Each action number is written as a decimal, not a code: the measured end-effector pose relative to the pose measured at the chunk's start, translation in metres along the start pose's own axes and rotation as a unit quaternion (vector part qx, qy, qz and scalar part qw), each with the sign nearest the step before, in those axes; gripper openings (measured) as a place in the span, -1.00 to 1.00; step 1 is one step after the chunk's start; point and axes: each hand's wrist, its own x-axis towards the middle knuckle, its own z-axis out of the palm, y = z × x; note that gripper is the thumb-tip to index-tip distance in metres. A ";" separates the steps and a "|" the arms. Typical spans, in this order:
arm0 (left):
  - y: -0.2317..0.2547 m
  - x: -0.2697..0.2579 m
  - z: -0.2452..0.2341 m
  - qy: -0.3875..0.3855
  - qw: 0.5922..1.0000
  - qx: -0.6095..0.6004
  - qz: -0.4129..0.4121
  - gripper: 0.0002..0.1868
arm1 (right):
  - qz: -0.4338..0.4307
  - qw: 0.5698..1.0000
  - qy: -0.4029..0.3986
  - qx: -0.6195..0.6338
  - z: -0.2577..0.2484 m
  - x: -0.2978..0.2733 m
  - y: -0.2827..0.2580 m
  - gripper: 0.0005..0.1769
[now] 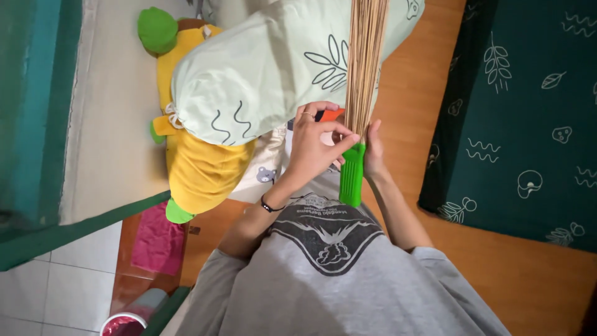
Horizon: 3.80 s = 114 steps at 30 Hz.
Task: The person moves a pillow from the bed to a cabinet, then uses a broom to repeatedly hit the pillow and a banana plush toy to remove dust. The person then moves the items back to the bed and places the broom on a table.
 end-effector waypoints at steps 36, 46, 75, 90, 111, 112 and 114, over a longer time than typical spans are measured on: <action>0.027 -0.007 -0.037 -0.189 0.978 -0.086 0.023 -0.74 | -0.200 0.920 0.105 -0.321 0.072 -0.065 -0.092 -0.74; 0.030 -0.015 -0.047 -0.220 0.966 -0.138 -0.021 -0.76 | -0.105 0.955 0.112 -0.255 0.085 -0.062 -0.095 -0.69; 0.022 -0.015 -0.038 -0.196 0.978 -0.058 -0.040 -0.73 | -0.091 0.945 0.143 -0.278 0.088 -0.056 -0.084 -0.79; 0.024 -0.009 -0.041 -0.196 0.976 -0.081 -0.044 -0.76 | -0.105 0.945 0.131 -0.281 0.083 -0.054 -0.072 -0.81; 0.006 -0.018 -0.038 -0.185 0.974 -0.110 -0.070 -0.76 | -0.023 0.961 0.087 -0.260 0.075 -0.041 -0.062 -0.83; 0.006 -0.017 -0.038 -0.183 0.974 -0.108 -0.082 -0.77 | -0.028 0.965 0.089 -0.244 0.075 -0.039 -0.061 -0.85; 0.007 -0.017 -0.038 -0.176 0.973 -0.104 -0.105 -0.76 | -0.038 0.965 0.112 -0.234 0.077 -0.041 -0.059 -0.88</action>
